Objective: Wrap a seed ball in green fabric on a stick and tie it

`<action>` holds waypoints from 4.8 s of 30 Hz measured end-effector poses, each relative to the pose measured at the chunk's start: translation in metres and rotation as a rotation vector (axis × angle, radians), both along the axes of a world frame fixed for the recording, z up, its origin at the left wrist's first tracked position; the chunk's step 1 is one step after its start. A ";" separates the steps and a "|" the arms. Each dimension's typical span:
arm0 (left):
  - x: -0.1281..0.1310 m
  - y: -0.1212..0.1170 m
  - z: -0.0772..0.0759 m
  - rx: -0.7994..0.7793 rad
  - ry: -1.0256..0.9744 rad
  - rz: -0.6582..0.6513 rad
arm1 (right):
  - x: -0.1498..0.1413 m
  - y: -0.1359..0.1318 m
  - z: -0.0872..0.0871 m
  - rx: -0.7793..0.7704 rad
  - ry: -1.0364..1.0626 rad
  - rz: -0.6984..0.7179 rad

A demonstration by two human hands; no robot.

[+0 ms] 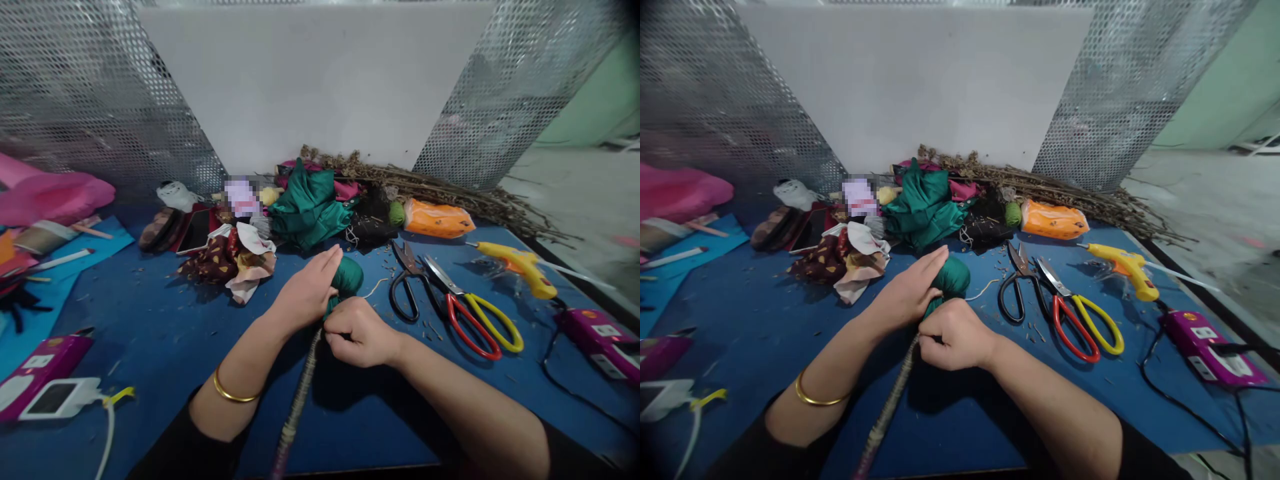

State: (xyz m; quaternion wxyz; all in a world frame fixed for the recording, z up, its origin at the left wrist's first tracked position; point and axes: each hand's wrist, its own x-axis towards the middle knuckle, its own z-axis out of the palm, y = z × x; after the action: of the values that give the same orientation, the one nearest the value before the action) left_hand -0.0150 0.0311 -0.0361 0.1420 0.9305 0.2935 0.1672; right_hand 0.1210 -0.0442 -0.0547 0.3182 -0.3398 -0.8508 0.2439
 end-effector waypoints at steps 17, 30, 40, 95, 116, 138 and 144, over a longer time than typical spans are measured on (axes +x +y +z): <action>0.001 -0.009 0.009 0.163 0.096 -0.021 | -0.001 -0.001 -0.002 0.141 -0.107 -0.066; -0.012 0.019 0.008 -0.415 -0.310 0.004 | -0.011 -0.002 -0.003 0.191 -0.210 -0.049; -0.001 0.012 0.004 -0.387 -0.359 0.099 | -0.013 0.000 -0.007 0.132 -0.157 -0.047; 0.006 -0.008 0.020 -0.889 -0.881 0.033 | 0.020 0.010 0.011 -0.287 0.781 -0.438; -0.001 0.002 0.014 -1.218 -0.989 0.147 | 0.026 0.005 0.009 0.259 0.409 -0.674; 0.009 -0.010 0.001 -1.470 -0.791 0.330 | 0.001 -0.011 0.014 0.407 -0.432 -0.539; 0.015 -0.011 0.001 -1.476 -0.831 0.389 | -0.002 -0.010 0.010 0.382 -0.432 -0.447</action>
State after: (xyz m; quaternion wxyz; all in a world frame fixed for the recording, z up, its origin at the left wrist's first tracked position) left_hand -0.0004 0.0205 -0.0355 0.7736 0.3977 0.4050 0.2815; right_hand 0.1193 -0.0540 -0.0451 0.2343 -0.4956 -0.8332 -0.0726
